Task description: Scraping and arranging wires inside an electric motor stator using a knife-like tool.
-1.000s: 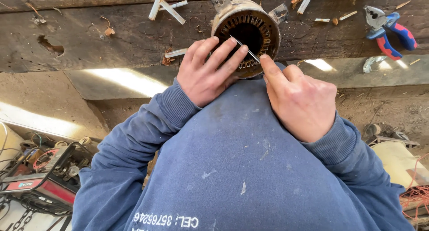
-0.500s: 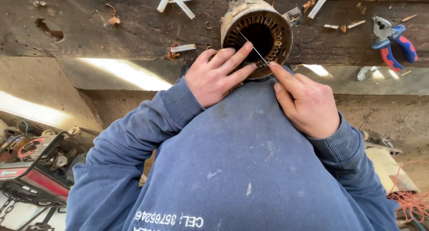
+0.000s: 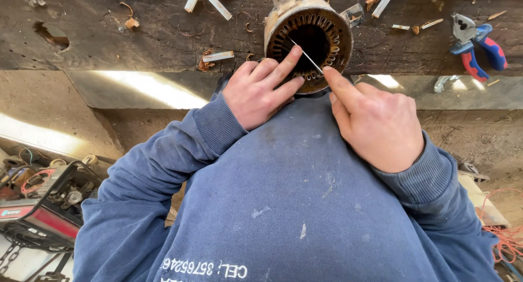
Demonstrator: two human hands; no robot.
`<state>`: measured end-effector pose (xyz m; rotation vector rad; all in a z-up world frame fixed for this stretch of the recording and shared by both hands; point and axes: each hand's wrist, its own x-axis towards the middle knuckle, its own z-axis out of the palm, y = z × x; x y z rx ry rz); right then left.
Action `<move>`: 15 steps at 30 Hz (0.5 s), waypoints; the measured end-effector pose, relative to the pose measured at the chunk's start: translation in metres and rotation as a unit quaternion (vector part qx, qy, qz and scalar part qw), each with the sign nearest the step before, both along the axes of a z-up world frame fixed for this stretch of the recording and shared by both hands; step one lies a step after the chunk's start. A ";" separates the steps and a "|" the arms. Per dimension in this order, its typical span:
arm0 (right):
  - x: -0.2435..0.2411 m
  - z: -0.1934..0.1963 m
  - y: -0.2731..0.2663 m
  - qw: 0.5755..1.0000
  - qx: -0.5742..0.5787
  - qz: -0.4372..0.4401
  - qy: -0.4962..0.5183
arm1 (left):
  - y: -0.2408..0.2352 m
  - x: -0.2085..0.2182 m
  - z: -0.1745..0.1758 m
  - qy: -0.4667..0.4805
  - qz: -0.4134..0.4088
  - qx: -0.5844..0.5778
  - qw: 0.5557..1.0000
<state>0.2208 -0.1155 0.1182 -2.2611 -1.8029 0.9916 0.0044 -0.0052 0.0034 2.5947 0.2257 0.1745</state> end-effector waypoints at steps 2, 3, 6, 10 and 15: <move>-0.003 0.008 0.009 0.999 -0.001 0.011 -0.031 | 0.001 0.001 -0.001 -0.005 -0.001 0.000 1.000; -0.006 0.011 0.012 0.998 0.003 0.034 -0.059 | 0.000 0.001 -0.001 -0.007 0.004 -0.009 1.000; -0.018 0.015 0.024 0.988 -0.003 0.085 -0.126 | -0.001 0.000 0.000 -0.019 0.016 -0.029 0.999; -0.030 0.004 0.038 0.967 -0.016 0.138 -0.215 | -0.004 0.001 -0.003 -0.039 0.043 -0.015 0.998; -0.035 -0.051 0.045 0.976 0.004 0.114 -0.183 | -0.006 0.003 -0.003 -0.053 0.049 -0.015 0.997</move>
